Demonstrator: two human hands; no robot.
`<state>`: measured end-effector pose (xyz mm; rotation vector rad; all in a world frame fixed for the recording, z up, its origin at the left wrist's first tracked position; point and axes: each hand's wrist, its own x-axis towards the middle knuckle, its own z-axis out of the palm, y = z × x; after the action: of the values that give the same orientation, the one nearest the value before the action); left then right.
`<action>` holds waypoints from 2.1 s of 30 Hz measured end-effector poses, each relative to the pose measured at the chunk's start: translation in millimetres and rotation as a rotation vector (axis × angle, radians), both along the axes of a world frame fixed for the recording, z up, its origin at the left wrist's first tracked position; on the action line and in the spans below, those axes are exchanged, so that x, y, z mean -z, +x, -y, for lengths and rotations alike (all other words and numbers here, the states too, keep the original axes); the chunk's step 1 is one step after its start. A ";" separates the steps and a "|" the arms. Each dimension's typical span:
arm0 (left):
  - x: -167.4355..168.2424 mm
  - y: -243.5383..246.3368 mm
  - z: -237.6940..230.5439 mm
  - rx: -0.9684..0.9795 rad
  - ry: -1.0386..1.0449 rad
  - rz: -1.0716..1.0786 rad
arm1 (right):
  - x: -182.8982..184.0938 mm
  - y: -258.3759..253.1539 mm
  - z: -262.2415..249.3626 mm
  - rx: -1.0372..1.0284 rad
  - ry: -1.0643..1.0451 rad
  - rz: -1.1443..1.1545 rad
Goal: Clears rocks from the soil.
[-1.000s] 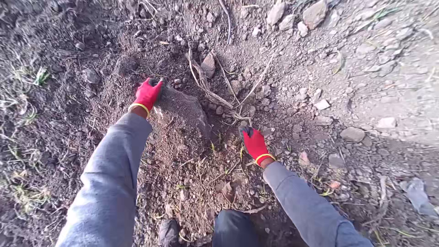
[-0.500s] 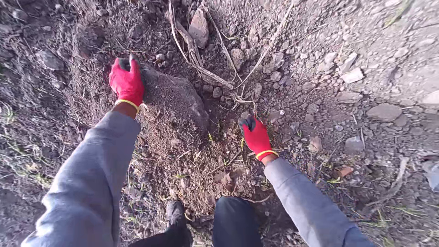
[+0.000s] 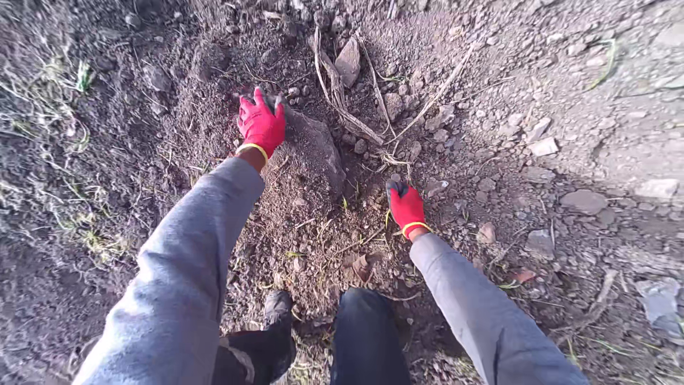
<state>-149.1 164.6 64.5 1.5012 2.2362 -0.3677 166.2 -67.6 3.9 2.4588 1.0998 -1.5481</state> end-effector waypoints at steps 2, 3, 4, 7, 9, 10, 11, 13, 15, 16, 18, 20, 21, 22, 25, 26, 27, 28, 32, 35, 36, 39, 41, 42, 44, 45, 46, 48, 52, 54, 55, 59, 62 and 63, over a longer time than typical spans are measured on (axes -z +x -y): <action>-40.7 -4.7 23.2 0.145 -0.012 0.101 | -0.3 -1.2 -3.7 -0.017 0.007 0.016; -65.6 -14.2 37.6 0.252 -0.030 0.155 | -0.7 -1.7 -3.8 -0.023 0.010 0.028; -91.6 -28.9 51.9 0.359 -0.064 0.206 | -0.3 -2.4 -4.9 -0.030 0.015 0.042; -158.6 -99.1 106.3 0.516 -0.302 0.245 | -4.4 -1.6 2.9 -0.054 0.034 0.070; -190.0 -155.5 145.8 0.482 -0.455 0.169 | -6.5 -4.0 0.5 -0.068 0.072 0.090; -197.2 -183.0 168.8 0.437 -0.502 0.134 | -7.5 -5.7 1.6 -0.060 0.076 0.095; -199.7 -207.5 194.2 0.364 -0.522 0.109 | -7.3 -7.7 0.9 -0.060 0.086 0.098; -190.6 -243.1 247.9 0.183 -0.525 0.103 | -10.1 -12.9 4.3 -0.062 0.090 0.112; -159.5 -258.7 293.2 0.067 -0.491 0.157 | -12.5 -15.6 3.6 -0.039 0.098 0.123; -141.4 -256.8 312.8 0.035 -0.501 0.203 | -13.5 -16.1 4.6 -0.028 0.102 0.134; -111.7 -242.7 339.2 0.022 -0.550 0.305 | -9.6 -21.1 4.8 -0.020 0.110 0.164; -91.7 -222.8 347.4 0.061 -0.578 0.413 | -9.8 -23.2 7.2 -0.010 0.069 0.201; -85.1 -216.4 347.0 0.078 -0.557 0.458 | -7.6 -25.4 4.7 -0.024 0.056 0.218; -81.7 -213.2 345.4 0.085 -0.533 0.493 | -6.0 -27.7 3.1 -0.056 0.038 0.235; -82.6 -213.2 325.2 0.080 -0.456 0.553 | -25.8 -20.9 -30.5 -0.374 -0.097 0.369; -84.8 -220.0 320.1 0.061 -0.421 0.547 | -39.7 -25.7 -50.2 -0.477 -0.073 0.398; -85.8 -226.4 316.8 0.033 -0.373 0.532 | -56.5 -36.0 -73.7 -0.543 0.004 0.406; -85.3 -232.6 312.9 -0.010 -0.316 0.510 | -71.8 -55.4 -102.3 -0.591 0.108 0.387; -73.1 -212.8 292.9 -0.270 -0.091 0.527 | -109.9 -177.3 -218.5 -0.890 0.482 0.168; -64.1 -170.9 296.7 -0.334 0.077 0.656 | -91.6 -283.1 -284.4 -1.149 0.511 0.113; -60.4 -156.7 294.9 -0.313 0.105 0.725 | -70.2 -302.8 -301.0 -1.195 0.477 0.156; -60.3 -145.3 293.8 -0.208 0.054 0.853 | -16.9 -329.7 -317.8 -1.220 0.348 0.268; -68.1 -156.7 308.5 -0.223 0.021 0.754 | -19.1 -337.5 -310.0 -1.106 0.286 0.196; -69.1 -154.5 311.6 -0.251 0.031 0.716 | -28.2 -325.4 -310.3 -1.042 0.256 0.164; -68.4 -155.3 312.8 -0.308 0.102 0.672 | -43.2 -313.8 -310.0 -0.957 0.254 0.134; -66.4 -147.6 315.5 -0.327 0.131 0.682 | -47.3 -307.5 -305.2 -0.936 0.263 0.154; -64.1 -145.0 316.9 -0.335 0.170 0.690 | -52.1 -313.5 -304.0 -0.927 0.289 0.162; -62.2 -133.5 327.7 -0.328 0.171 0.751 | -59.5 -317.3 -290.4 -0.921 0.289 0.172; -61.6 -120.0 332.9 -0.235 0.107 0.816 | -93.6 -303.9 -267.9 -0.861 0.355 0.238; -60.9 -126.4 329.3 -0.220 0.082 0.775 | -116.7 -296.6 -257.7 -0.823 0.388 0.249; -61.0 -126.0 331.8 -0.211 0.052 0.760 | -124.0 -287.7 -246.9 -0.815 0.376 0.248; -56.4 -123.8 312.8 -0.198 0.050 0.799 | -156.7 -263.0 -229.7 -0.834 0.458 0.259; -55.6 -139.3 309.7 -0.156 -0.030 0.776 | -152.0 -247.5 -220.5 -0.813 0.476 0.247; -56.4 -146.1 309.7 -0.161 -0.050 0.770 | -141.5 -239.9 -224.8 -0.790 0.458 0.248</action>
<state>-295.2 -145.0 120.9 1.1507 1.6862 0.1849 -73.7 157.2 145.4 1.9020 2.1740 -0.7945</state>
